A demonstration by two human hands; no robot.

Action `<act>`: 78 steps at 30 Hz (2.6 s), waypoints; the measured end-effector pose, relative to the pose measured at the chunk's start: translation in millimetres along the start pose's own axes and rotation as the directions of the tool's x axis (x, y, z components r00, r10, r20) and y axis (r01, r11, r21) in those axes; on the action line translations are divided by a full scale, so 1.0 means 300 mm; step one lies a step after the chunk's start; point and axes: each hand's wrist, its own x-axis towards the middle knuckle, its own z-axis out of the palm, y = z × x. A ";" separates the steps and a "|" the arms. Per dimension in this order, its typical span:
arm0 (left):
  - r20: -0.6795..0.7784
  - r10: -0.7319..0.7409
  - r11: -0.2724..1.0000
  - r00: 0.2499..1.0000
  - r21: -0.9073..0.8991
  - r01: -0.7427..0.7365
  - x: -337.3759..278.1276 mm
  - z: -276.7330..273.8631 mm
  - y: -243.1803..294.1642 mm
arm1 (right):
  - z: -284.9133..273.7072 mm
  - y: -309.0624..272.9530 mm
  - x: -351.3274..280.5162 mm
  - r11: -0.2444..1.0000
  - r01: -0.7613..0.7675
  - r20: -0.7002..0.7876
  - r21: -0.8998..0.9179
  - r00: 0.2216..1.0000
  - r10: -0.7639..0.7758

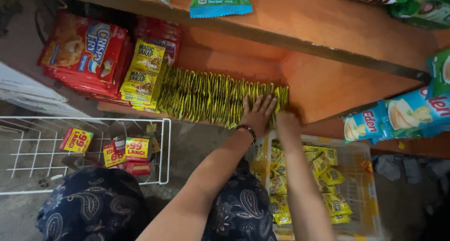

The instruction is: Organizing and restocking seasoning packets on a low grocery store shelf and into a plastic bin.

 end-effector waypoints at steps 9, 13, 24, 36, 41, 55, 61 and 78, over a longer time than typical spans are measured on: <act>-0.047 0.118 0.993 0.992 0.017 -0.117 -0.033 0.000 -0.028 | -0.095 -0.100 -0.106 0.873 0.064 -0.238 0.483 0.969 0.060; 0.034 0.096 0.990 0.995 0.096 -0.099 0.001 0.038 -0.026 | -0.024 -0.128 -0.130 0.880 0.257 -0.535 0.400 0.845 -0.004; -0.198 0.105 0.985 0.975 0.153 -0.075 0.066 0.173 -0.021 | 0.089 -0.088 -0.126 0.914 0.072 -0.235 0.400 0.972 0.026; -0.071 0.204 0.969 0.976 0.159 -0.191 -0.088 0.077 -0.074 | 0.062 -0.037 -0.147 0.813 0.242 -0.310 0.530 0.947 -0.079; -0.192 0.290 0.957 0.938 0.056 -0.285 -0.201 -0.013 -0.063 | 0.075 0.002 -0.352 0.750 0.343 -0.573 0.566 0.817 0.059; 0.446 0.379 0.916 0.811 -0.057 -0.397 -0.292 -0.232 0.407 | 0.808 0.456 -0.690 -0.420 -0.005 0.301 0.907 0.705 0.642; 0.491 0.395 0.902 0.776 -0.048 -0.429 -0.184 0.057 0.642 | 0.822 0.415 -0.594 -0.089 -0.268 0.264 0.959 0.736 0.624; 0.140 0.203 0.892 0.969 -0.435 -0.123 -0.183 -0.192 0.446 | -0.009 0.129 -0.845 -0.460 0.291 -0.114 0.839 0.920 0.375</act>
